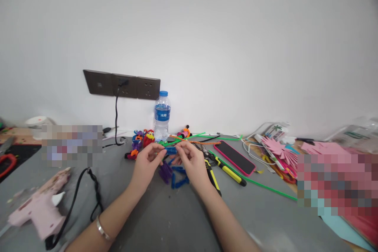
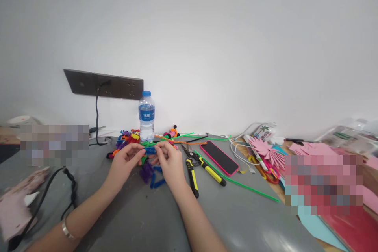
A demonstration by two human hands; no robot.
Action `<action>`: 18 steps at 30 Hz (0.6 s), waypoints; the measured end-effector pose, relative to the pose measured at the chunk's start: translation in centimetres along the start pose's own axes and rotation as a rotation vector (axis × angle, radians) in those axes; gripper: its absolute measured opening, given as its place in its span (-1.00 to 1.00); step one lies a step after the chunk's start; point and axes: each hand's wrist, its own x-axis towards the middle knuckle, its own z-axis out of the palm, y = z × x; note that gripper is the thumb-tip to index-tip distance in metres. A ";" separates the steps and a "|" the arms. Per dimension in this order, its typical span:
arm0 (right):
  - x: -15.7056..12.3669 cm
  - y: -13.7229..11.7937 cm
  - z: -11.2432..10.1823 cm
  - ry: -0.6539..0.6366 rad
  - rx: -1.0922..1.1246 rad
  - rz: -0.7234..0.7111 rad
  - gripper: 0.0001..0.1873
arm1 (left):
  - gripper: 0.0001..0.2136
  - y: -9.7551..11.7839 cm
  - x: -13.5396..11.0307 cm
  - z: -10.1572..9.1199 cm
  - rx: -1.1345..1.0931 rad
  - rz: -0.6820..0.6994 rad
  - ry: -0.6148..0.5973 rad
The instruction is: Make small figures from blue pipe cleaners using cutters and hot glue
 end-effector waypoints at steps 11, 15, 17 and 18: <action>0.3 0.2 -0.1 -0.007 0.097 0.079 -0.64 | -0.76 0.1 -0.1 0.1 -0.038 -0.028 -0.027; 0.3 0.0 -0.1 -0.019 0.124 0.094 -0.61 | -0.78 0.3 -0.1 0.0 0.019 -0.001 -0.016; 0.4 0.1 -0.1 -0.019 0.130 0.094 -0.60 | -0.79 0.2 -0.1 0.0 0.037 0.007 -0.011; 0.4 0.1 -0.1 -0.019 0.132 0.094 -0.60 | -0.79 0.1 -0.1 0.0 0.045 0.014 -0.007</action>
